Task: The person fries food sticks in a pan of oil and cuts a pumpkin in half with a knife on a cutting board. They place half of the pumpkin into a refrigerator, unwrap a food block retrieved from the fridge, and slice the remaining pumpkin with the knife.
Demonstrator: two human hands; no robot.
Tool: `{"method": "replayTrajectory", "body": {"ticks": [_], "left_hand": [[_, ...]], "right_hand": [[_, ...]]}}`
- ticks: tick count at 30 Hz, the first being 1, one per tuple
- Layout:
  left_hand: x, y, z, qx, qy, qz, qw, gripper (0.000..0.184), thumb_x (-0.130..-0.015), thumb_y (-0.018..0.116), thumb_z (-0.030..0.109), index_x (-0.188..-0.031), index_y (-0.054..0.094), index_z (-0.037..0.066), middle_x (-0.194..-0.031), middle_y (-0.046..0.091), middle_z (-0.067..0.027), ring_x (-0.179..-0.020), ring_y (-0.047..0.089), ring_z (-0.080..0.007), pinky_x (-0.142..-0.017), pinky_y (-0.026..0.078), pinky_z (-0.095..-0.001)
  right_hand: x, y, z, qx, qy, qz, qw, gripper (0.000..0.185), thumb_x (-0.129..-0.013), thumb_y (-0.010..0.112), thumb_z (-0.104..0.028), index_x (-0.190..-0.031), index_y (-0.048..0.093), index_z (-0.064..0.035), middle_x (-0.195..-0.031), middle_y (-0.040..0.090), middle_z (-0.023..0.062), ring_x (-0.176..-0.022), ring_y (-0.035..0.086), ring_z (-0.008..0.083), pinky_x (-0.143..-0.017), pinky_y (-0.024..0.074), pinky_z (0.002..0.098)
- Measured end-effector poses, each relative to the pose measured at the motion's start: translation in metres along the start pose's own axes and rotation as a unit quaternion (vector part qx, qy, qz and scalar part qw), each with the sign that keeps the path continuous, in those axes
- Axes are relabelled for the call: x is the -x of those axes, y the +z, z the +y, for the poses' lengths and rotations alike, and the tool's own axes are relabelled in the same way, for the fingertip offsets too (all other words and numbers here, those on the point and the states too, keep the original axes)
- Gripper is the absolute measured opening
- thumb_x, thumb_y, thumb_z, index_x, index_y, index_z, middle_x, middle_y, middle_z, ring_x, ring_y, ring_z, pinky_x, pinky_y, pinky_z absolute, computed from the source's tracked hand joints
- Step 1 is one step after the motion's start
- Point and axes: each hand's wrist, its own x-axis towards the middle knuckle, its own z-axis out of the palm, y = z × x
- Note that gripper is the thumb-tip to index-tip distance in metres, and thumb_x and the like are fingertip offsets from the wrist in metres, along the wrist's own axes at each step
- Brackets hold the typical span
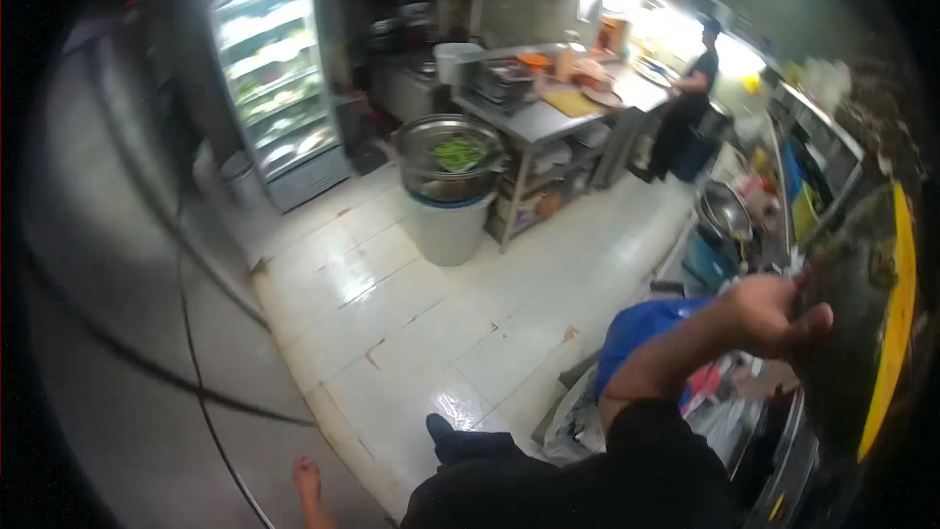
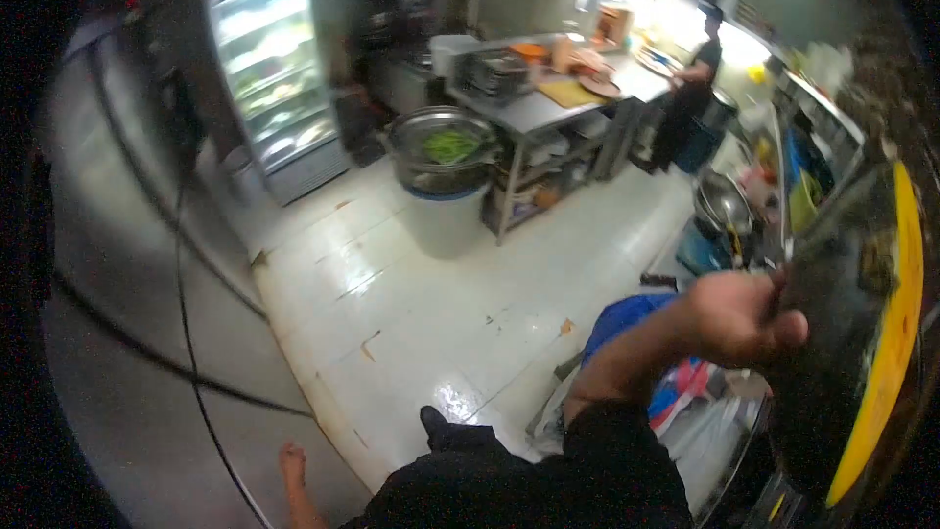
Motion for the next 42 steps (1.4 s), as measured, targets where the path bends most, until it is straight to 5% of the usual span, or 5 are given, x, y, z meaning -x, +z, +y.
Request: {"method": "replayTrajectory", "body": {"ticks": [14, 21, 29, 37, 42], "left_hand": [[-0.132, -0.027, -0.036, -0.201, -0.243, -0.220, 0.923, 0.039, -0.081, 0.056, 0.022, -0.115, 0.054, 0.003, -0.098, 0.058, -0.0168, -0.090, 0.054, -0.0263, -0.077, 0.044, -0.0371], [-0.441, -0.009, 0.046, -0.452, 0.082, -0.298, 0.837, 0.041, -0.080, 0.058, 0.026, -0.116, 0.054, 0.005, -0.108, 0.058, -0.0197, -0.102, 0.054, -0.0311, -0.087, 0.044, -0.0401], [-0.678, 0.079, 0.368, -0.056, 0.127, -0.229, 0.963, 0.048, -0.077, 0.060, 0.018, -0.120, 0.050, -0.001, -0.102, 0.060, -0.0197, -0.091, 0.059, -0.0285, -0.080, 0.047, -0.0357], [-0.801, 0.030, 0.363, -0.168, 0.000, -0.206, 0.964, 0.042, -0.079, 0.059, 0.017, -0.115, 0.053, -0.003, -0.093, 0.061, -0.0177, -0.077, 0.057, -0.0232, -0.067, 0.045, -0.0346], [-0.893, -0.021, 0.291, -0.258, -0.143, -0.246, 0.923, 0.033, -0.087, 0.057, 0.028, -0.101, 0.057, -0.001, -0.073, 0.057, -0.0126, -0.053, 0.052, -0.0235, -0.048, 0.044, -0.0382]], "right_hand": [[0.247, 0.126, 0.005, 0.040, -0.068, -0.018, 0.997, 0.042, -0.075, 0.066, -0.016, -0.111, 0.048, -0.0049, -0.106, 0.054, 0.0173, -0.093, 0.058, 0.0353, -0.082, 0.0489, 0.0424], [0.351, 0.214, -0.037, 0.558, -0.494, -0.147, 0.651, 0.045, -0.071, 0.071, -0.011, -0.106, 0.043, -0.0058, -0.085, 0.056, 0.0150, -0.078, 0.060, 0.0293, -0.060, 0.0492, 0.0370], [0.477, 0.279, -0.054, 0.050, 0.052, 0.010, 0.997, 0.051, -0.071, 0.071, -0.015, -0.114, 0.046, -0.0030, -0.104, 0.055, 0.0169, -0.094, 0.057, 0.0329, -0.079, 0.0476, 0.0432], [0.635, 0.378, -0.022, 0.128, -0.059, -0.065, 0.988, 0.045, -0.076, 0.062, -0.021, -0.117, 0.047, -0.0092, -0.099, 0.053, 0.0154, -0.091, 0.054, 0.0326, -0.081, 0.0443, 0.0480], [0.691, 0.362, -0.018, 0.770, -0.374, -0.201, 0.477, 0.031, -0.083, 0.054, -0.025, -0.110, 0.049, -0.0120, -0.079, 0.055, 0.0148, -0.073, 0.056, 0.0300, -0.068, 0.0461, 0.0455]]}}
